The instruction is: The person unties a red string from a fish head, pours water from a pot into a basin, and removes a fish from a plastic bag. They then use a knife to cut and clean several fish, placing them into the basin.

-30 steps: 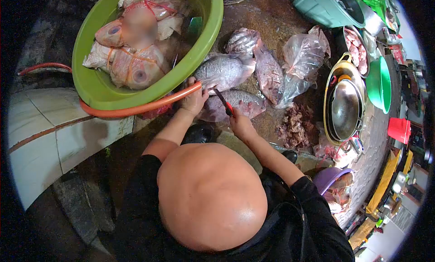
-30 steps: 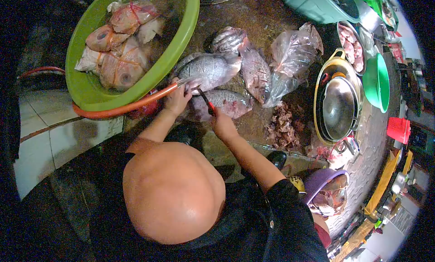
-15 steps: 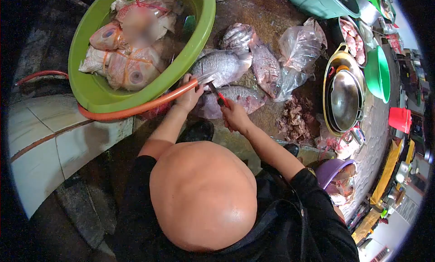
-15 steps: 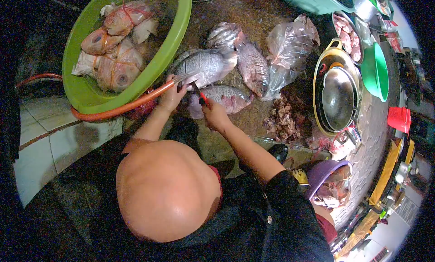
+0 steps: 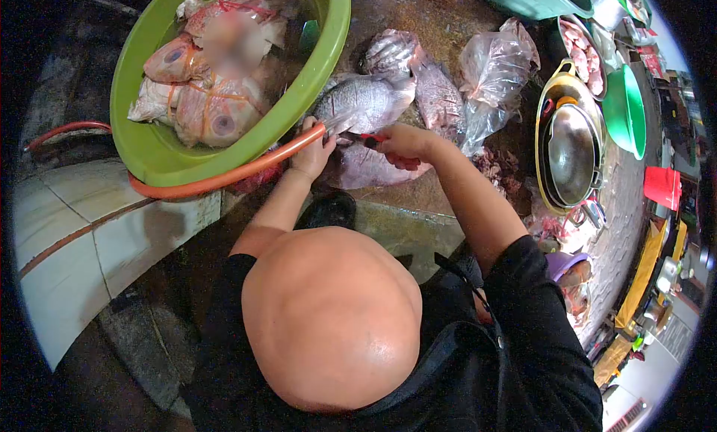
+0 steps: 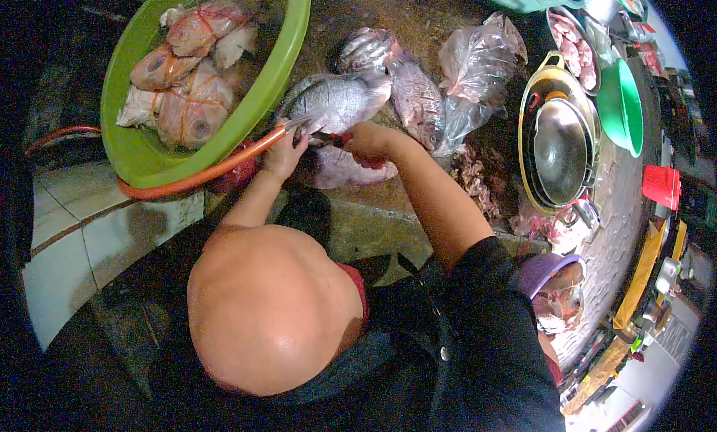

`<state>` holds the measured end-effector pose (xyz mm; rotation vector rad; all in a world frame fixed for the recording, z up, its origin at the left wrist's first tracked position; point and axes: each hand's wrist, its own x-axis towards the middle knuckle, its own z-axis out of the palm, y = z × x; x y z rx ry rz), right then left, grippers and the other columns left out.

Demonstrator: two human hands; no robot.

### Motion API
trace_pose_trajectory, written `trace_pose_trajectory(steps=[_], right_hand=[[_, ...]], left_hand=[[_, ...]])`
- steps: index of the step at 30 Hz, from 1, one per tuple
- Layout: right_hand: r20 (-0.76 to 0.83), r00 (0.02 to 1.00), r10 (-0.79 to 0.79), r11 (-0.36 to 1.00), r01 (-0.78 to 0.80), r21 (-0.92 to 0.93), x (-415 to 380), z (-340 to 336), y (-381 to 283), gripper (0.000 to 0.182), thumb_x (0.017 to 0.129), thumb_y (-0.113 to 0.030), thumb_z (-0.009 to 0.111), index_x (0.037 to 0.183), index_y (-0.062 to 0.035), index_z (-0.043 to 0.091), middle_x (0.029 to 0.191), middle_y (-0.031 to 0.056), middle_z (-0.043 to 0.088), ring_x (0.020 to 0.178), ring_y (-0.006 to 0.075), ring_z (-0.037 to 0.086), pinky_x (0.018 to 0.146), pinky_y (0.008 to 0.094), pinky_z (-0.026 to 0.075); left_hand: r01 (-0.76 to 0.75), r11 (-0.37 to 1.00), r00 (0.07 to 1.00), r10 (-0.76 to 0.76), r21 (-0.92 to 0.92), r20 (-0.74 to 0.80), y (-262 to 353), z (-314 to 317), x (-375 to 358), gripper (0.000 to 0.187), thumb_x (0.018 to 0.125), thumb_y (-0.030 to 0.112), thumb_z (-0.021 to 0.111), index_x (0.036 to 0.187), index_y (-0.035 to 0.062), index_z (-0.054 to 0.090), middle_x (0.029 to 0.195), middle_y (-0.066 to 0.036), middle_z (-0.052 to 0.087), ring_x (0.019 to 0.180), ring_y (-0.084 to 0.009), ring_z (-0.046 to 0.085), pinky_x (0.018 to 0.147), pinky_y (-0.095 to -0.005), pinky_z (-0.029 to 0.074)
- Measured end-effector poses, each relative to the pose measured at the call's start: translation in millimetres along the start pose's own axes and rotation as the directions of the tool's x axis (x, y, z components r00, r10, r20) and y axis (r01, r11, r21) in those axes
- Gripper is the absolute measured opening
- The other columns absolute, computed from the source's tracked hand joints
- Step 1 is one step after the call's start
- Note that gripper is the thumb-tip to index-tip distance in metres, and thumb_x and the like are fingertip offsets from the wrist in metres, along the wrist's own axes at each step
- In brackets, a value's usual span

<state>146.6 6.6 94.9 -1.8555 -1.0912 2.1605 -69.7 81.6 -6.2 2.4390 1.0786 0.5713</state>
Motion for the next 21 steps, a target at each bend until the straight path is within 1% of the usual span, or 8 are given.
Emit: trace_pose_trajectory(steps=[2, 5, 10, 12, 13, 15, 16, 21], right_hand=[[-0.052, 0.994, -0.098, 0.987, 0.103, 0.12, 6, 3, 2, 0.018, 0.087, -0.021, 0.048, 0.097, -0.006, 0.049, 0.054, 0.0026, 0.045, 0.038, 0.0125, 0.044, 0.031, 0.0271, 0.034], [-0.102, 0.991, -0.089, 0.95, 0.115, 0.292, 14, 30, 6, 0.02, 0.088, -0.021, 0.048, 0.1, -0.0054, 0.05, 0.054, 0.0027, 0.045, 0.038, 0.0124, 0.044, 0.031, 0.0266, 0.034], [-0.034, 0.998, -0.062, 0.979, 0.067, 0.191, -10, 21, 12, 0.023, 0.087, -0.019, 0.047, 0.106, -0.008, 0.05, 0.054, 0.0028, 0.045, 0.038, 0.0122, 0.045, 0.032, 0.0268, 0.035], [0.047, 0.997, 0.056, 0.983, -0.046, -0.176, -25, 18, 4, 0.025, 0.086, -0.019, 0.047, 0.108, -0.0084, 0.05, 0.054, 0.0028, 0.045, 0.038, 0.0122, 0.045, 0.032, 0.0268, 0.036], [0.045, 0.997, 0.06, 0.983, -0.051, -0.176, -24, 20, 9, 0.025, 0.086, -0.019, 0.047, 0.108, -0.0084, 0.05, 0.054, 0.0028, 0.045, 0.038, 0.0122, 0.045, 0.032, 0.0268, 0.036], [-0.101, 0.995, -0.01, 0.999, 0.013, 0.029, -16, 26, 23, 0.027, 0.087, -0.019, 0.047, 0.11, -0.0078, 0.049, 0.056, 0.003, 0.046, 0.038, 0.0121, 0.045, 0.033, 0.0269, 0.036], [-0.099, 0.994, -0.053, 0.995, 0.06, 0.075, -19, 29, 23, 0.026, 0.087, -0.019, 0.046, 0.109, -0.007, 0.05, 0.057, 0.003, 0.047, 0.039, 0.0119, 0.045, 0.032, 0.0272, 0.036], [-0.139, 0.989, -0.057, 0.997, 0.064, 0.049, -33, 44, 25, 0.024, 0.087, -0.019, 0.046, 0.107, -0.0063, 0.051, 0.057, 0.0024, 0.046, 0.039, 0.0119, 0.045, 0.031, 0.0268, 0.034]], left_hand=[[0.001, 1.0, 1.0, -0.001, -0.021, 0.013, -2, 2, 1, 0.029, 0.073, 0.019, 0.065, 0.088, -0.0009, 0.051, 0.096, -0.016, 0.044, 0.087, -0.0341, 0.049, 0.075, -0.0425, 0.043], [-0.013, 1.0, 1.0, 0.013, -0.019, 0.02, -6, 2, 0, 0.029, 0.073, 0.019, 0.065, 0.09, -0.0008, 0.051, 0.095, -0.016, 0.044, 0.087, -0.034, 0.049, 0.076, -0.0421, 0.043], [0.017, 0.999, 0.998, -0.015, -0.027, 0.053, 3, -2, -6, 0.028, 0.073, 0.016, 0.065, 0.091, -0.0003, 0.051, 0.093, -0.015, 0.045, 0.086, -0.0338, 0.05, 0.076, -0.0407, 0.043], [0.083, 0.975, 0.995, -0.091, -0.206, -0.028, 1, 0, -5, 0.027, 0.074, 0.013, 0.065, 0.092, -0.0001, 0.05, 0.091, -0.015, 0.046, 0.085, -0.0336, 0.05, 0.076, -0.0395, 0.042], [0.082, 0.974, 0.996, -0.09, -0.21, -0.027, 0, -1, -4, 0.027, 0.074, 0.013, 0.065, 0.092, -0.0001, 0.05, 0.091, -0.015, 0.046, 0.085, -0.0336, 0.05, 0.076, -0.0395, 0.042], [0.075, 0.98, 0.997, -0.072, -0.185, 0.022, -2, -3, -3, 0.025, 0.074, 0.011, 0.064, 0.092, 0.0005, 0.05, 0.091, -0.015, 0.046, 0.084, -0.033, 0.05, 0.077, -0.0384, 0.042], [0.021, 0.985, 0.998, -0.029, -0.169, -0.047, -2, -3, -3, 0.024, 0.074, 0.01, 0.063, 0.091, 0.0012, 0.05, 0.09, -0.015, 0.047, 0.084, -0.0334, 0.05, 0.076, -0.0389, 0.043], [0.058, 0.989, 0.997, -0.063, -0.134, -0.033, 1, -9, 0, 0.021, 0.072, 0.008, 0.061, 0.09, 0.0021, 0.051, 0.09, -0.015, 0.048, 0.085, -0.0334, 0.05, 0.077, -0.0394, 0.043]])
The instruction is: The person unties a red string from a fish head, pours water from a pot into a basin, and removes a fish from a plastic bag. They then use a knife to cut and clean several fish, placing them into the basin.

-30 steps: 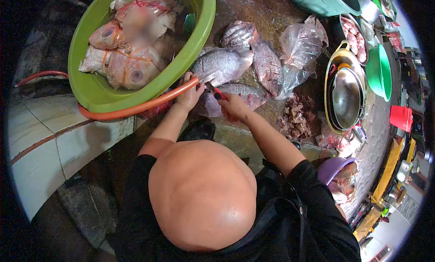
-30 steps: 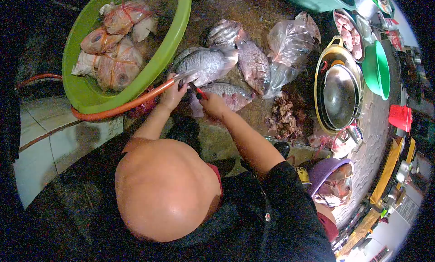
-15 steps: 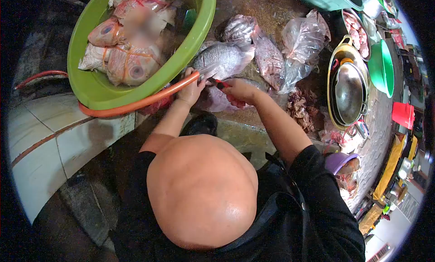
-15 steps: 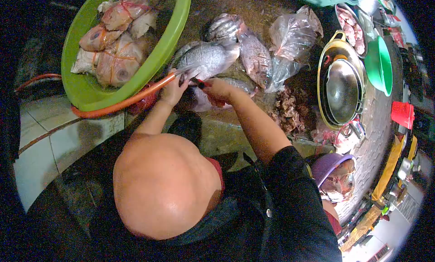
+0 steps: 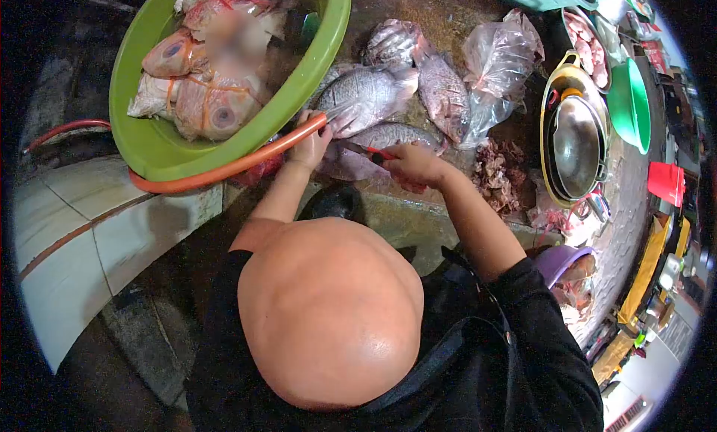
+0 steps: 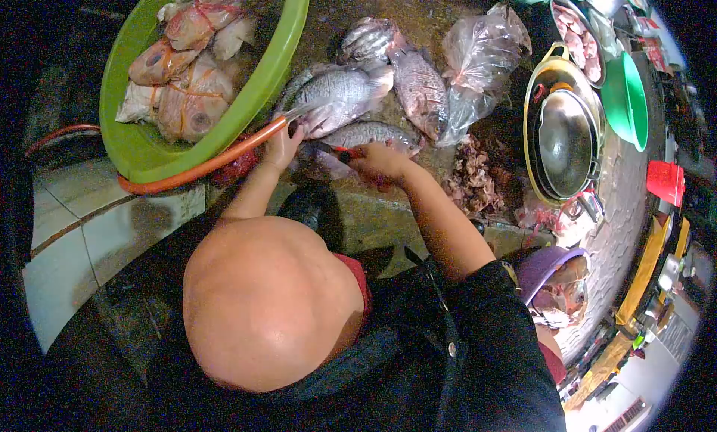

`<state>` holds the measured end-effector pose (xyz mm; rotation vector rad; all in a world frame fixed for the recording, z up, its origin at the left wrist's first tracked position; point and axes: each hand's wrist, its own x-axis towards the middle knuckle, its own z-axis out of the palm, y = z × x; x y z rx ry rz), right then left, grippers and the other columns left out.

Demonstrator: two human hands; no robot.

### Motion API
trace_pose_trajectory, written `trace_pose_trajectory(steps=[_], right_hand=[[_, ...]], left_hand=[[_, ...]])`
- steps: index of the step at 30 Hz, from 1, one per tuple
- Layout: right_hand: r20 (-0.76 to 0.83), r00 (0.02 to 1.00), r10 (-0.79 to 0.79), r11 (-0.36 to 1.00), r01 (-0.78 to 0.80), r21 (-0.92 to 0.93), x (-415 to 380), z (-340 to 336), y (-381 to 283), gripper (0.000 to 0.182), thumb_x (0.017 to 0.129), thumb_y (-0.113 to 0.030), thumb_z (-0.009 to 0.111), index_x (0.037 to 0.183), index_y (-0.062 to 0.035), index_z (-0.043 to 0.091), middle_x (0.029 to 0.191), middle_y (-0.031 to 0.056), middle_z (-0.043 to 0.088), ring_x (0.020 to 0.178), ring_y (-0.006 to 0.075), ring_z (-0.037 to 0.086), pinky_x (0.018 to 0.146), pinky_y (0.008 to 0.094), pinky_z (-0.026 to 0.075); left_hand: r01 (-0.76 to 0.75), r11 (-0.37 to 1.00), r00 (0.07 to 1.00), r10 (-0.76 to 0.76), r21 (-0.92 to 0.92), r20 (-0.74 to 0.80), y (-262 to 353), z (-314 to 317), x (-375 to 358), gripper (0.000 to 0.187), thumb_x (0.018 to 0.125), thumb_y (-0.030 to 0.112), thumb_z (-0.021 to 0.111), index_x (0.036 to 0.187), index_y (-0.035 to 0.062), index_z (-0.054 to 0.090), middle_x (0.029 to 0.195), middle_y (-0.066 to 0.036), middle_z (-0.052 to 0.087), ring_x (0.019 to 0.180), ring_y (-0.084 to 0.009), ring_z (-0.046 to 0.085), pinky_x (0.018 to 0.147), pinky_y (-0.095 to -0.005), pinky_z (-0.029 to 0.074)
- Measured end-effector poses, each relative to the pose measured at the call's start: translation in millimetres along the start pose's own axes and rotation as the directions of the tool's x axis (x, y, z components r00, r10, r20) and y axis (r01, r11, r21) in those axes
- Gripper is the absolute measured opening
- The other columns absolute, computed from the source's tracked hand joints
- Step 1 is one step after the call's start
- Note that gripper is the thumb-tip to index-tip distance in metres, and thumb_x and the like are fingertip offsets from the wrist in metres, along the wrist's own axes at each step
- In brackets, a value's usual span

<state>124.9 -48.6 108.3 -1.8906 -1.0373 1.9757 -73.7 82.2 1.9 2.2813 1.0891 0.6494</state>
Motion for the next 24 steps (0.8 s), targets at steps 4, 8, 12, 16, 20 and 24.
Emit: trace_pose_trajectory(steps=[4, 8, 12, 16, 20, 24], right_hand=[[-0.074, 0.997, 0.019, 0.994, -0.012, 0.105, -2, 2, -3, 0.027, 0.088, -0.021, 0.047, 0.11, -0.0064, 0.05, 0.056, 0.0015, 0.044, 0.039, 0.012, 0.045, 0.031, 0.0261, 0.034], [-0.13, 0.99, 0.057, 0.983, -0.033, 0.18, 16, 14, -5, 0.027, 0.088, -0.021, 0.047, 0.11, -0.0063, 0.049, 0.055, 0.0019, 0.045, 0.038, 0.0123, 0.046, 0.03, 0.0264, 0.034], [-0.136, 0.99, -0.02, 0.957, 0.059, 0.285, 41, 36, -7, 0.026, 0.088, -0.019, 0.046, 0.109, -0.0057, 0.049, 0.053, 0.0055, 0.048, 0.037, 0.0152, 0.047, 0.03, 0.0288, 0.035], [-0.281, 0.956, -0.085, 0.983, 0.034, -0.182, 38, 50, -6, 0.027, 0.086, -0.016, 0.044, 0.109, -0.0025, 0.048, 0.06, 0.0151, 0.055, 0.047, 0.0252, 0.057, 0.04, 0.0385, 0.044], [-0.318, 0.889, -0.33, 0.828, 0.111, -0.55, 42, 60, 45, 0.027, 0.086, -0.014, 0.044, 0.109, -0.0021, 0.048, 0.067, 0.0187, 0.057, 0.06, 0.0295, 0.061, 0.055, 0.043, 0.048], [-0.38, 0.899, -0.218, 0.94, 0.088, -0.33, 31, 68, 46, 0.026, 0.083, -0.011, 0.043, 0.108, -0.0037, 0.048, 0.079, 0.0256, 0.059, 0.07, 0.0394, 0.059, 0.061, 0.0465, 0.046]], left_hand=[[0.104, 0.993, 0.995, -0.103, -0.049, 0.02, -4, 3, 1, 0.019, 0.071, 0.006, 0.059, 0.089, 0.0028, 0.052, 0.087, -0.015, 0.05, 0.083, -0.0338, 0.051, 0.075, -0.0397, 0.044], [0.089, 0.983, 0.995, -0.096, -0.159, -0.035, -13, 12, -1, 0.02, 0.07, 0.006, 0.06, 0.088, 0.0026, 0.052, 0.085, -0.015, 0.05, 0.081, -0.0343, 0.052, 0.073, -0.0399, 0.044], [0.119, 0.973, 0.992, -0.124, -0.195, -0.014, -15, 13, -3, 0.02, 0.069, 0.006, 0.059, 0.088, 0.002, 0.053, 0.086, -0.016, 0.051, 0.08, -0.0348, 0.052, 0.072, -0.0401, 0.044], [0.179, 0.947, 0.983, -0.165, -0.267, 0.074, -38, 31, -13, 0.026, 0.075, 0.007, 0.06, 0.097, -0.0022, 0.049, 0.091, -0.015, 0.052, 0.086, -0.0275, 0.054, 0.079, -0.0362, 0.044], [0.144, 0.99, 0.977, -0.14, -0.01, 0.158, -18, 18, -19, 0.015, 0.073, 0.004, 0.06, 0.084, -0.0017, 0.051, 0.087, -0.016, 0.053, 0.086, -0.0313, 0.053, 0.08, -0.0365, 0.042], [0.264, 0.944, 0.953, -0.224, -0.196, 0.205, -15, 13, -38, 0.023, 0.07, 0.011, 0.067, 0.083, -0.0009, 0.052, 0.088, -0.016, 0.054, 0.085, -0.031, 0.053, 0.076, -0.0365, 0.043]])
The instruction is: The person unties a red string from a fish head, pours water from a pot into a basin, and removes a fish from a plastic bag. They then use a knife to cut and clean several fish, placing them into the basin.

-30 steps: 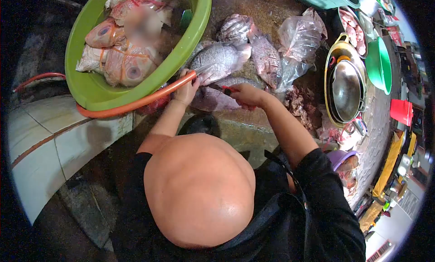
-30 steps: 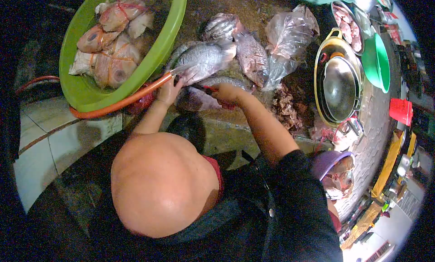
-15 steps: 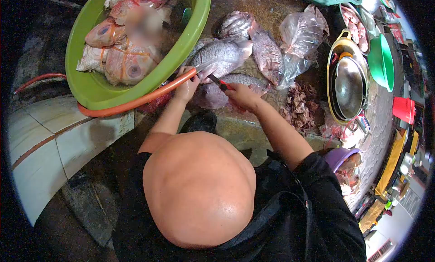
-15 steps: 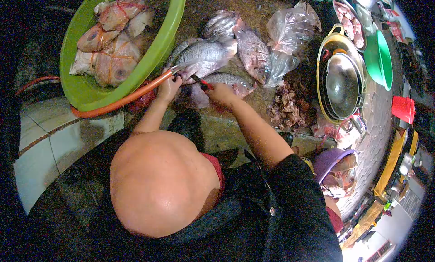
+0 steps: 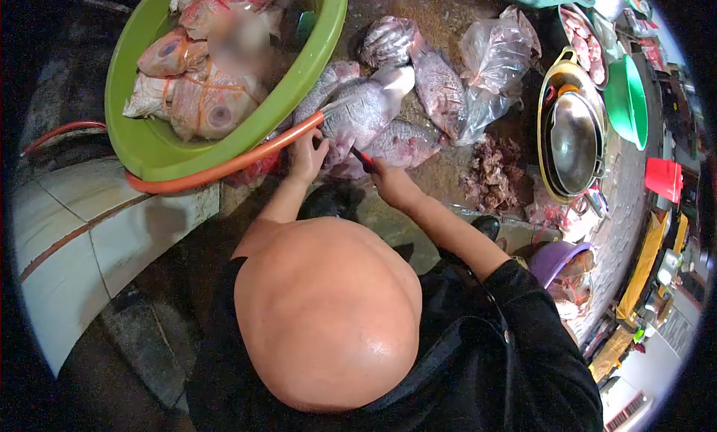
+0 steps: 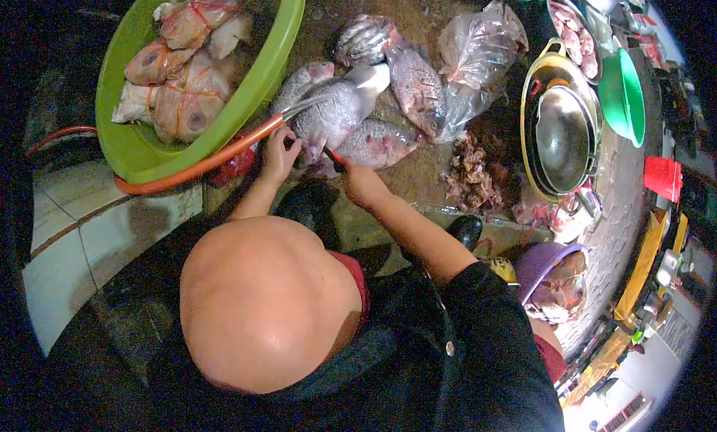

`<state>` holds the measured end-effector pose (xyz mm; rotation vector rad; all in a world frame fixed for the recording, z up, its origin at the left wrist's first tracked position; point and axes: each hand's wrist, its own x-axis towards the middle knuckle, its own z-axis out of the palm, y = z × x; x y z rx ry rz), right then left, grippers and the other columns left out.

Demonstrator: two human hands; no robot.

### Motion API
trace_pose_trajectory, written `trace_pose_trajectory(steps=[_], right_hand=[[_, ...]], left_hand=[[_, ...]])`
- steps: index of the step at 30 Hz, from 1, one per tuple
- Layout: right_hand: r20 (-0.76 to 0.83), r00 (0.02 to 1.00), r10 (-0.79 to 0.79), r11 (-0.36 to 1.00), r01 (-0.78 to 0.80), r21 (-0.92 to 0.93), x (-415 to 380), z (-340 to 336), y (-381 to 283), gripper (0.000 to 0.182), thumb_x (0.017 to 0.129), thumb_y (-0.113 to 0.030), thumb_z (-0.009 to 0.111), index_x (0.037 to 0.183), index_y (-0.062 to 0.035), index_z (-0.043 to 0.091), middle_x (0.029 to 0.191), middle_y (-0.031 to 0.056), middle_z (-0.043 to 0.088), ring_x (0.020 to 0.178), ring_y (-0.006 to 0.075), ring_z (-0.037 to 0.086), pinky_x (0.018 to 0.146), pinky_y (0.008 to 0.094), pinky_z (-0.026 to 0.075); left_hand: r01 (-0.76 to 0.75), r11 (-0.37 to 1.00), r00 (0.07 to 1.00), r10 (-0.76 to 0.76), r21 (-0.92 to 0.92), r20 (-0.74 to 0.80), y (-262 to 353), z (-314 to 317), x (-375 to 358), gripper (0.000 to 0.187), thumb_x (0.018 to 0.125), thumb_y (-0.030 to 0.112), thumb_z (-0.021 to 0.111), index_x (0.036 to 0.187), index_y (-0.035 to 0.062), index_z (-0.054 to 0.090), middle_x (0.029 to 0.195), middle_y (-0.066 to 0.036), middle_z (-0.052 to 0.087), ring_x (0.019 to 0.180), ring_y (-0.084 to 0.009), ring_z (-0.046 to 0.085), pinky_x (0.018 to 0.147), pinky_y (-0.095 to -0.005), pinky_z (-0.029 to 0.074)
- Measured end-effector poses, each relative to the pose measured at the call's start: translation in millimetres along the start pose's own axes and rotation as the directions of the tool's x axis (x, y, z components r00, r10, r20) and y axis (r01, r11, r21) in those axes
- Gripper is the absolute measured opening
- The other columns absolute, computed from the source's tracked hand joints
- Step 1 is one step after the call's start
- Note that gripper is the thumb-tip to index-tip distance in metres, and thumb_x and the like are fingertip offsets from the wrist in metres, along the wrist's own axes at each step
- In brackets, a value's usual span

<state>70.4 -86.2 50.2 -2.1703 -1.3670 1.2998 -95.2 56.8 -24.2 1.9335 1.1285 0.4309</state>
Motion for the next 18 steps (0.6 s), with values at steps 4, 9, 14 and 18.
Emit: trace_pose_trajectory(steps=[4, 9, 14, 18], right_hand=[[0.327, 0.916, 0.233, 0.888, -0.337, 0.312, -14, -23, -37, 0.031, 0.084, -0.011, 0.043, 0.115, -0.0057, 0.045, 0.084, 0.0251, 0.059, 0.076, 0.0408, 0.058, 0.065, 0.048, 0.046], [0.153, 0.986, 0.064, 0.995, -0.052, -0.083, -26, 15, 0, 0.034, 0.084, -0.01, 0.041, 0.118, -0.0082, 0.04, 0.089, 0.0231, 0.06, 0.081, 0.0386, 0.059, 0.066, 0.0472, 0.046], [0.073, 0.997, 0.002, 0.936, 0.024, -0.352, -41, 4, 0, 0.035, 0.085, -0.008, 0.036, 0.12, -0.0051, 0.038, 0.092, 0.0248, 0.059, 0.083, 0.0367, 0.06, 0.07, 0.0469, 0.047], [0.106, 0.994, -0.039, 0.999, 0.043, -0.031, -33, -1, 19, 0.037, 0.084, -0.011, 0.042, 0.121, -0.007, 0.041, 0.091, 0.0226, 0.06, 0.088, 0.0367, 0.059, 0.074, 0.0463, 0.045]], left_hand=[[0.156, 0.988, 0.985, -0.157, -0.022, -0.075, -18, 15, -2, 0.052, 0.066, 0.024, 0.075, 0.103, 0.0017, 0.046, 0.092, -0.014, 0.055, 0.089, -0.0263, 0.054, 0.078, -0.0359, 0.043], [0.18, 0.977, 0.983, -0.175, 0.115, -0.051, -1, 16, -9, 0.066, 0.065, 0.026, 0.075, 0.116, -0.0017, 0.043, 0.11, -0.02, 0.052, 0.101, -0.0311, 0.051, 0.089, -0.0364, 0.039], [0.357, 0.932, 0.934, -0.357, -0.063, 0.019, -2, 14, -13, 0.074, 0.065, 0.032, 0.074, 0.119, -0.0047, 0.041, 0.116, -0.021, 0.05, 0.108, -0.0308, 0.048, 0.092, -0.0375, 0.037], [0.682, 0.523, 0.73, -0.534, -0.512, 0.426, 41, -17, -10, 0.082, 0.067, 0.037, 0.074, 0.123, -0.0091, 0.037, 0.121, -0.017, 0.048, 0.111, -0.0236, 0.044, 0.097, -0.0354, 0.031]])
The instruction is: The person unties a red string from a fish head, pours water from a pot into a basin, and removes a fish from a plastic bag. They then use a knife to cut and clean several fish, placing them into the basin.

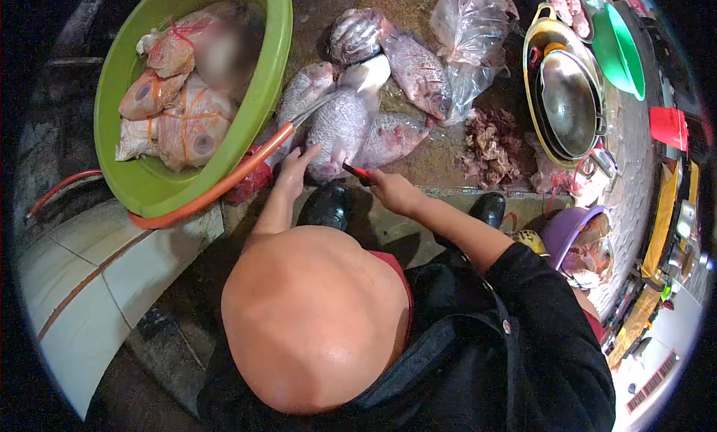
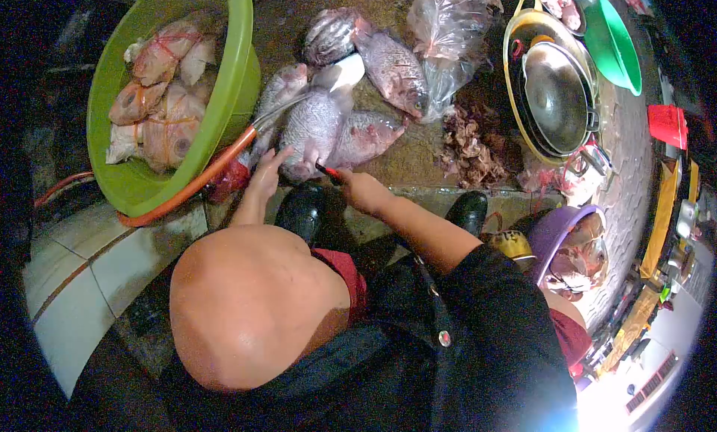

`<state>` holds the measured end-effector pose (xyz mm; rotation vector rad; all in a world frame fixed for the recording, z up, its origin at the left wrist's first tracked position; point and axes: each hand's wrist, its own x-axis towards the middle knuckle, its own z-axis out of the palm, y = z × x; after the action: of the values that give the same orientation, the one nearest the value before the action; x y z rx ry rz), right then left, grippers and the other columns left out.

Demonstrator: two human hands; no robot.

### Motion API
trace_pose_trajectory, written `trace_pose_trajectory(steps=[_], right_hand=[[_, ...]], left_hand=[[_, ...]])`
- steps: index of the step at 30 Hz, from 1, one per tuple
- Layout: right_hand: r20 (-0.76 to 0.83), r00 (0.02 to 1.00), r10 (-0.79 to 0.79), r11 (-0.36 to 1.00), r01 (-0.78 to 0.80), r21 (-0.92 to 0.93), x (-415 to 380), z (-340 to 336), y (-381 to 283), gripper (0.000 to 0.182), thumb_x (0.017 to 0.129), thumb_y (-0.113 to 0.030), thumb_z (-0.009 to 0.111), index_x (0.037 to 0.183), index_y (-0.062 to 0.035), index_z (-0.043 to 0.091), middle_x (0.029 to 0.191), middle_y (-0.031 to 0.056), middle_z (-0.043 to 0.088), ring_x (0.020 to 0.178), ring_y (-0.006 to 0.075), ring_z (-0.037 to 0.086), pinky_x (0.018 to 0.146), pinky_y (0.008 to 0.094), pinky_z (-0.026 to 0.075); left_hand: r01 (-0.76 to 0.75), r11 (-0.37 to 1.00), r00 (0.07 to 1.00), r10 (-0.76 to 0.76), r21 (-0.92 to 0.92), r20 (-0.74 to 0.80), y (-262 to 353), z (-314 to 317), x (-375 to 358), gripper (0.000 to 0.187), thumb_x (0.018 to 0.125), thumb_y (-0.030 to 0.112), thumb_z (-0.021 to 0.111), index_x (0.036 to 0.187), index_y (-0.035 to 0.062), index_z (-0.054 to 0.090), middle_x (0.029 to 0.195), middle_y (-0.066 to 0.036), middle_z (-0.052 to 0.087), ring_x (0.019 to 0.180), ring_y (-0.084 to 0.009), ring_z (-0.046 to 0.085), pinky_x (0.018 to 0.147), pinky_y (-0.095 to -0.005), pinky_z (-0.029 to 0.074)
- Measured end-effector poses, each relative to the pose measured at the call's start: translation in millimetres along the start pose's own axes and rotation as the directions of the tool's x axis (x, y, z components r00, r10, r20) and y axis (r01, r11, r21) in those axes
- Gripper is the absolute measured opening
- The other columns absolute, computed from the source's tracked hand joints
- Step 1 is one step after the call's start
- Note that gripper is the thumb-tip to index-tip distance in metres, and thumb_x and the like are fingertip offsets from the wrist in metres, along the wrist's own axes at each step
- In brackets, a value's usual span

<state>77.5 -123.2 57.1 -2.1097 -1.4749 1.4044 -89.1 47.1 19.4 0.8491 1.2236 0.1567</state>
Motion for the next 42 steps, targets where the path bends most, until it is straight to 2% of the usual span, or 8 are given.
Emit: trace_pose_trajectory(steps=[11, 17, 19, 23, 28, 35, 40, 42], right_hand=[[0.219, 0.97, 0.104, 0.746, -0.221, 0.628, -18, -40, -22, 0.034, 0.088, -0.018, 0.047, 0.122, -0.0102, 0.044, 0.06, 0.004, 0.047, 0.039, 0.0128, 0.043, 0.036, 0.0312, 0.036], [0.129, 0.99, 0.059, 0.847, -0.119, 0.518, -26, -53, -41, 0.032, 0.086, -0.015, 0.048, 0.118, -0.0083, 0.044, 0.062, 0.0081, 0.052, 0.049, 0.0206, 0.054, 0.044, 0.0367, 0.042], [-0.248, 0.939, -0.237, 0.932, 0.292, 0.216, -18, -38, -32, 0.033, 0.085, -0.012, 0.047, 0.117, -0.0083, 0.042, 0.071, 0.0167, 0.059, 0.063, 0.0339, 0.06, 0.053, 0.0441, 0.044], [-0.176, 0.98, -0.095, 0.979, 0.124, 0.162, -20, -42, -43, 0.038, 0.081, -0.007, 0.046, 0.119, -0.0064, 0.038, 0.08, 0.0243, 0.059, 0.074, 0.042, 0.058, 0.061, 0.0487, 0.045], [-0.168, 0.984, -0.062, 0.914, -0.012, -0.405, -34, -56, -65, 0.054, 0.077, -0.003, 0.047, 0.128, -0.0028, 0.03, 0.088, 0.0218, 0.057, 0.069, 0.0369, 0.061, 0.059, 0.0443, 0.049], [-0.222, 0.973, -0.07, 0.928, -0.018, -0.372, -38, -59, -57, 0.054, 0.078, -0.003, 0.046, 0.13, -0.0055, 0.029, 0.09, 0.02, 0.056, 0.071, 0.0349, 0.062, 0.059, 0.0434, 0.05], [-0.249, 0.952, -0.179, 0.98, 0.194, 0.038, -26, -51, -50, 0.053, 0.077, -0.004, 0.046, 0.128, -0.0068, 0.031, 0.088, 0.0202, 0.057, 0.073, 0.0337, 0.062, 0.059, 0.043, 0.049], [-0.229, 0.962, -0.147, 0.978, 0.106, -0.18, -36, -61, -58, 0.054, 0.077, -0.004, 0.047, 0.128, -0.0077, 0.031, 0.089, 0.0199, 0.057, 0.073, 0.0338, 0.062, 0.059, 0.0432, 0.049]], left_hand=[[-0.122, 0.97, 0.97, 0.161, -0.208, 0.18, 7, 11, 0, 0.076, 0.07, 0.023, 0.072, 0.131, 0.0031, 0.031, 0.127, -0.01, 0.04, 0.118, -0.0203, 0.036, 0.1, -0.0363, 0.026], [-0.257, 0.938, 0.955, 0.283, -0.232, 0.087, 33, 14, 11, 0.072, 0.07, 0.024, 0.073, 0.128, 0.005, 0.034, 0.117, -0.006, 0.047, 0.111, -0.018, 0.041, 0.098, -0.0364, 0.028], [-0.211, 0.937, 0.964, 0.246, -0.278, 0.098, 40, 16, 15, 0.068, 0.068, 0.024, 0.074, 0.123, 0.0049, 0.039, 0.113, -0.005, 0.051, 0.109, -0.0168, 0.044, 0.095, -0.0352, 0.03], [-0.347, 0.899, 0.929, 0.369, -0.267, 0.032, 50, 24, 13, 0.067, 0.068, 0.02, 0.074, 0.123, 0.0047, 0.039, 0.109, -0.005, 0.053, 0.105, -0.0161, 0.047, 0.095, -0.0344, 0.031], [-0.357, 0.886, 0.934, 0.344, -0.295, -0.097, 50, 31, 15, 0.085, 0.07, 0.012, 0.072, 0.134, -0.0012, 0.017, 0.107, -0.009, 0.058, 0.104, -0.0179, 0.051, 0.097, -0.0336, 0.03], [-0.364, 0.871, 0.931, 0.35, -0.331, -0.104, 45, 31, 16, 0.087, 0.073, 0.009, 0.069, 0.135, -0.0033, 0.01, 0.11, -0.012, 0.056, 0.105, -0.0188, 0.051, 0.097, -0.0332, 0.031], [-0.385, 0.844, 0.91, 0.415, -0.373, 0.001, 47, 25, 32, 0.081, 0.072, 0.019, 0.071, 0.133, 0.003, 0.02, 0.107, -0.009, 0.056, 0.1, -0.0211, 0.052, 0.093, -0.0376, 0.036], [-0.404, 0.849, 0.91, 0.409, -0.341, -0.058, 50, 27, 25, 0.084, 0.073, 0.015, 0.07, 0.135, -0.0001, 0.014, 0.112, -0.011, 0.054, 0.104, -0.0207, 0.051, 0.096, -0.0362, 0.034]])
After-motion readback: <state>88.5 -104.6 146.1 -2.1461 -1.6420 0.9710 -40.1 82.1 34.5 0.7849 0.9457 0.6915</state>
